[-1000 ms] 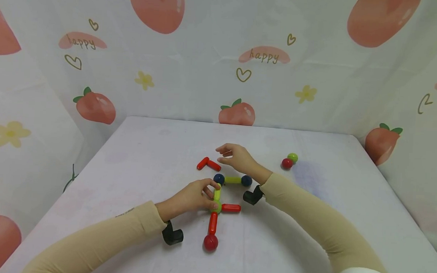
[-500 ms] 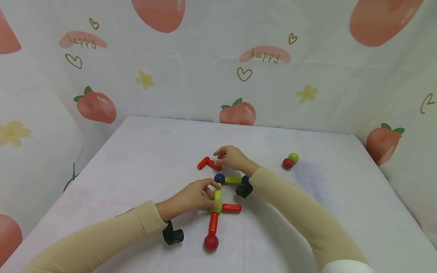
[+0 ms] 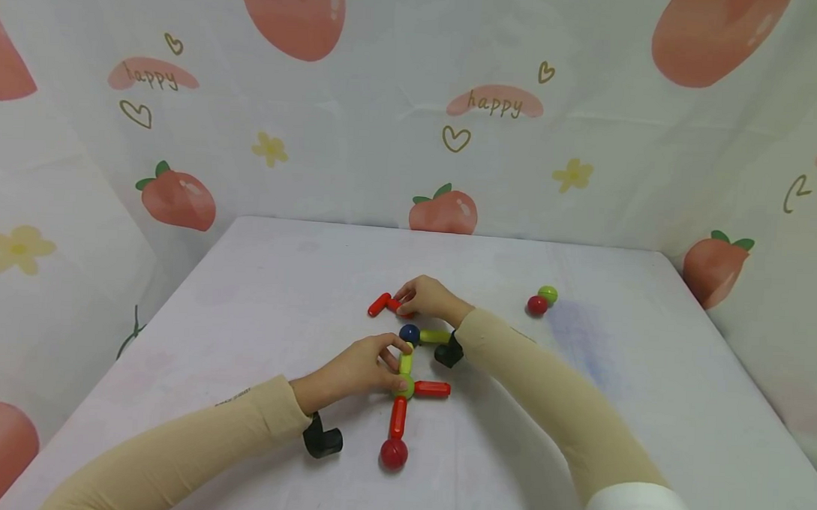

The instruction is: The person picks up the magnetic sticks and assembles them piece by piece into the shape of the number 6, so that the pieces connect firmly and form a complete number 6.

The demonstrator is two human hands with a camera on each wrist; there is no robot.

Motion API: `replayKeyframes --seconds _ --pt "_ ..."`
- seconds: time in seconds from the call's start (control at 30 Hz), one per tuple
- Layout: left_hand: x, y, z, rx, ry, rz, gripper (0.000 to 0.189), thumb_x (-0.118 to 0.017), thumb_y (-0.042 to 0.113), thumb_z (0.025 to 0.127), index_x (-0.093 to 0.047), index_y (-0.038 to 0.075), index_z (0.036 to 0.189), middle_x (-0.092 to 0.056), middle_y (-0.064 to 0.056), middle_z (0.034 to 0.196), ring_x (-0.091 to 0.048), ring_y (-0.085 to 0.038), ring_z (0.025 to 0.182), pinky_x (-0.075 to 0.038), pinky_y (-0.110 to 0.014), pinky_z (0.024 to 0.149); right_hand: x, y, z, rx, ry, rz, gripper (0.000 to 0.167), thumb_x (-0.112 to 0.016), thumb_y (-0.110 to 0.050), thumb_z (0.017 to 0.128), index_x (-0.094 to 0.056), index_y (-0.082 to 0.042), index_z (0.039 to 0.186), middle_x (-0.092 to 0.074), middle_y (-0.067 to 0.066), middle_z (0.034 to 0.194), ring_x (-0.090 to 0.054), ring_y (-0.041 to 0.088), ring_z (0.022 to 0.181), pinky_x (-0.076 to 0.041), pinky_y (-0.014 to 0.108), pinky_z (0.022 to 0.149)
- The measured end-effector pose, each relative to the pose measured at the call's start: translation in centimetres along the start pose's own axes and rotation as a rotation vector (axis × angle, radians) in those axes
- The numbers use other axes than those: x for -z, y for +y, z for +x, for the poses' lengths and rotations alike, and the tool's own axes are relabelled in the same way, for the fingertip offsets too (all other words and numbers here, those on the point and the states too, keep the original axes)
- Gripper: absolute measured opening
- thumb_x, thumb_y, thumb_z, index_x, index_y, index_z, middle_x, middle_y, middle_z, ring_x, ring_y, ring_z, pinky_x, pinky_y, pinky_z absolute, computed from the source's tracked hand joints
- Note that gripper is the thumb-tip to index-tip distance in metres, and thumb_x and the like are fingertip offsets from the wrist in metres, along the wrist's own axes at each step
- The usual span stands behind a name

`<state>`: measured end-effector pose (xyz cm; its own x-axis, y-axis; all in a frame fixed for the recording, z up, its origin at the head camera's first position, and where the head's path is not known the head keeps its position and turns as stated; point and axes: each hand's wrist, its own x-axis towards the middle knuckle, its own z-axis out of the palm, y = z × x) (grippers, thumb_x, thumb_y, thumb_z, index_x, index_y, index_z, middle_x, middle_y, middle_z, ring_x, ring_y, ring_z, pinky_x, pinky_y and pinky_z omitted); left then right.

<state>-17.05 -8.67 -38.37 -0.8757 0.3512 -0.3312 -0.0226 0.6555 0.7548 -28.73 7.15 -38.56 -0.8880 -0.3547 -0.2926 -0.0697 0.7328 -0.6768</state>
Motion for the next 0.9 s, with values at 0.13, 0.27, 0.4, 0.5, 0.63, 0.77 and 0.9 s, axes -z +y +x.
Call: replayKeyframes --seconds 0.13,0.27,0.4,0.5,0.63,0.77,0.9 --pt "0.0 -0.1 0.1 -0.003 0.002 0.002 0.044 -0.085 0.014 0.082 -0.065 0.015 0.121 -0.070 -0.005 0.098 -0.065 -0.015 0.087 -0.054 -0.028 0.072 0.1 0.0 0.0 -0.003 -0.012 0.001 0.031 -0.071 -0.014 0.096 -0.071 -0.006 0.125 -0.071 0.013 0.116 -0.062 0.017 0.089 -0.056 0.027 0.091" --pt "-0.1 -0.2 0.2 -0.006 -0.001 -0.001 0.044 -0.086 0.014 0.082 -0.065 0.015 0.120 -0.070 -0.005 0.097 -0.064 -0.015 0.086 -0.054 -0.028 0.071 0.2 0.1 -0.1 -0.002 -0.025 -0.006 0.030 -0.070 -0.014 0.096 -0.071 -0.006 0.125 -0.071 0.013 0.116 -0.062 0.017 0.089 -0.056 0.027 0.091" --pt "-0.1 -0.2 0.2 -0.003 -0.003 0.000 0.045 -0.086 0.013 0.081 -0.065 0.016 0.120 -0.070 -0.004 0.097 -0.064 -0.015 0.086 -0.054 -0.027 0.072 0.5 0.4 -0.2 0.003 -0.045 -0.026 0.030 -0.070 -0.013 0.096 -0.071 -0.006 0.126 -0.071 0.015 0.118 -0.064 0.019 0.092 -0.057 0.028 0.093" --pt "-0.1 -0.1 0.1 0.004 -0.004 -0.002 0.045 -0.086 0.014 0.082 -0.065 0.016 0.121 -0.070 -0.004 0.097 -0.064 -0.015 0.086 -0.054 -0.028 0.072 1.0 0.7 -0.4 0.007 -0.062 -0.057 0.030 -0.069 -0.012 0.096 -0.071 -0.006 0.126 -0.072 0.015 0.120 -0.067 0.021 0.097 -0.057 0.031 0.096" --pt "-0.1 0.0 0.0 0.016 -0.005 -0.001 0.044 -0.086 0.015 0.082 -0.065 0.017 0.121 -0.069 -0.004 0.097 -0.064 -0.015 0.086 -0.054 -0.028 0.073 2.0 1.0 -1.0 0.002 -0.077 -0.073 0.031 -0.069 -0.013 0.096 -0.071 -0.008 0.127 -0.072 0.015 0.123 -0.068 0.023 0.101 -0.056 0.034 0.099" --pt "-0.1 0.1 0.0 0.022 -0.005 0.002 0.045 -0.086 0.016 0.082 -0.064 0.018 0.121 -0.069 -0.003 0.098 -0.064 -0.015 0.088 -0.055 -0.029 0.074 3.0 1.2 -1.9 0.018 -0.074 -0.060 0.033 -0.069 -0.015 0.096 -0.070 -0.010 0.128 -0.072 0.015 0.124 -0.068 0.023 0.102 -0.055 0.038 0.101" --pt "-0.1 0.0 0.0 0.018 -0.008 0.004 0.045 -0.086 0.017 0.082 -0.064 0.018 0.122 -0.069 -0.004 0.099 -0.064 -0.015 0.089 -0.055 -0.029 0.074 3.8 1.0 -3.3 0.055 -0.062 -0.036 0.033 -0.067 -0.015 0.097 -0.070 -0.011 0.129 -0.071 0.015 0.123 -0.068 0.023 0.101 -0.053 0.043 0.103"
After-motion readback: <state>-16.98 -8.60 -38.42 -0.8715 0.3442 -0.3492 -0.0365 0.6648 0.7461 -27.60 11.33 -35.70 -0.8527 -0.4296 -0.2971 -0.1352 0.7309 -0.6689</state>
